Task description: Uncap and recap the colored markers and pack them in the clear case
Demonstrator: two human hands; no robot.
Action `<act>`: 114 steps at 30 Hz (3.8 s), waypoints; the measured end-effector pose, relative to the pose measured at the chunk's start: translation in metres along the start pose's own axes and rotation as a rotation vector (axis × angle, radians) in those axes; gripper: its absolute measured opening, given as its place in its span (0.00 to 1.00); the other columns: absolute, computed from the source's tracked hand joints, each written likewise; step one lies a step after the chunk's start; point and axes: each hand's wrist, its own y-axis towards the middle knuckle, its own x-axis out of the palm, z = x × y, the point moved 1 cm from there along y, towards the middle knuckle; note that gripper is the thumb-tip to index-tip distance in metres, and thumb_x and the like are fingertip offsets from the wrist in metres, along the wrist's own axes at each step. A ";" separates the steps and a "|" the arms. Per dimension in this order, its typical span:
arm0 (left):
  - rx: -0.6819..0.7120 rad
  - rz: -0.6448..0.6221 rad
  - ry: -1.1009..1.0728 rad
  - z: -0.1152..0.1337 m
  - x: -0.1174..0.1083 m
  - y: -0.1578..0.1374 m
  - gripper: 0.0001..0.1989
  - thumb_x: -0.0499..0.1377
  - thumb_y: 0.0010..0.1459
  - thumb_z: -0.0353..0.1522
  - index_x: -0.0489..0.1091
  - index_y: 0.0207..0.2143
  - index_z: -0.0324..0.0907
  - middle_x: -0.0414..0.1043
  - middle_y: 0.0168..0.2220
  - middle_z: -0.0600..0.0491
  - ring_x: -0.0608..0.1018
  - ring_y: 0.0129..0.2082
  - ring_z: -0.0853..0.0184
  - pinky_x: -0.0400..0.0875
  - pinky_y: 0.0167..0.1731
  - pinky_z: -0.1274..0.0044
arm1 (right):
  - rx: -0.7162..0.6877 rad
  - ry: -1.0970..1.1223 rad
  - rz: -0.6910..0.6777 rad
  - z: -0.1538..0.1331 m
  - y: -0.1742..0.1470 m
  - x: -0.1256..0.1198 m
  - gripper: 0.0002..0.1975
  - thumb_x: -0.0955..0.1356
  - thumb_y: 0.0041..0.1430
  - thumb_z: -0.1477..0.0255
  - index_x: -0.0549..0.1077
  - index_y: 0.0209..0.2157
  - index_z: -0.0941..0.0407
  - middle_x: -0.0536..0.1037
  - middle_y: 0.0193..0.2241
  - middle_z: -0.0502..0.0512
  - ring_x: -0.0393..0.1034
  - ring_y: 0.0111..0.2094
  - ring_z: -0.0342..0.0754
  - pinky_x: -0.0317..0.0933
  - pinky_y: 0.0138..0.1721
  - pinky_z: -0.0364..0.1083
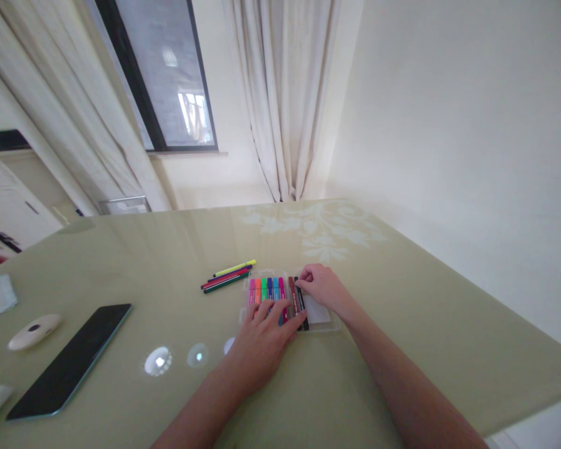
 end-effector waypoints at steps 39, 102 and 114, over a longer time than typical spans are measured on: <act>-0.814 -0.012 0.295 -0.096 -0.024 -0.015 0.15 0.49 0.70 0.34 0.72 0.50 0.41 0.71 0.46 0.44 0.73 0.48 0.53 0.68 0.43 0.66 | -0.058 0.009 0.114 -0.005 -0.003 -0.006 0.06 0.71 0.60 0.71 0.78 0.29 0.56 0.81 0.28 0.53 0.73 0.31 0.46 0.57 0.33 0.44; -0.019 -0.010 -0.102 0.008 -0.008 0.004 0.25 0.51 0.70 0.33 0.60 0.67 0.55 0.66 0.64 0.49 0.67 0.61 0.54 0.64 0.59 0.58 | -0.073 0.004 0.055 0.003 0.002 0.010 0.04 0.73 0.58 0.73 0.76 0.29 0.56 0.80 0.29 0.52 0.72 0.32 0.46 0.61 0.36 0.44; -0.010 -0.020 -0.054 0.008 -0.007 0.004 0.27 0.54 0.67 0.32 0.60 0.67 0.57 0.64 0.64 0.47 0.66 0.61 0.53 0.64 0.59 0.58 | -0.070 -0.003 0.086 -0.002 0.001 0.013 0.03 0.71 0.59 0.75 0.76 0.31 0.55 0.81 0.30 0.52 0.74 0.33 0.47 0.62 0.37 0.44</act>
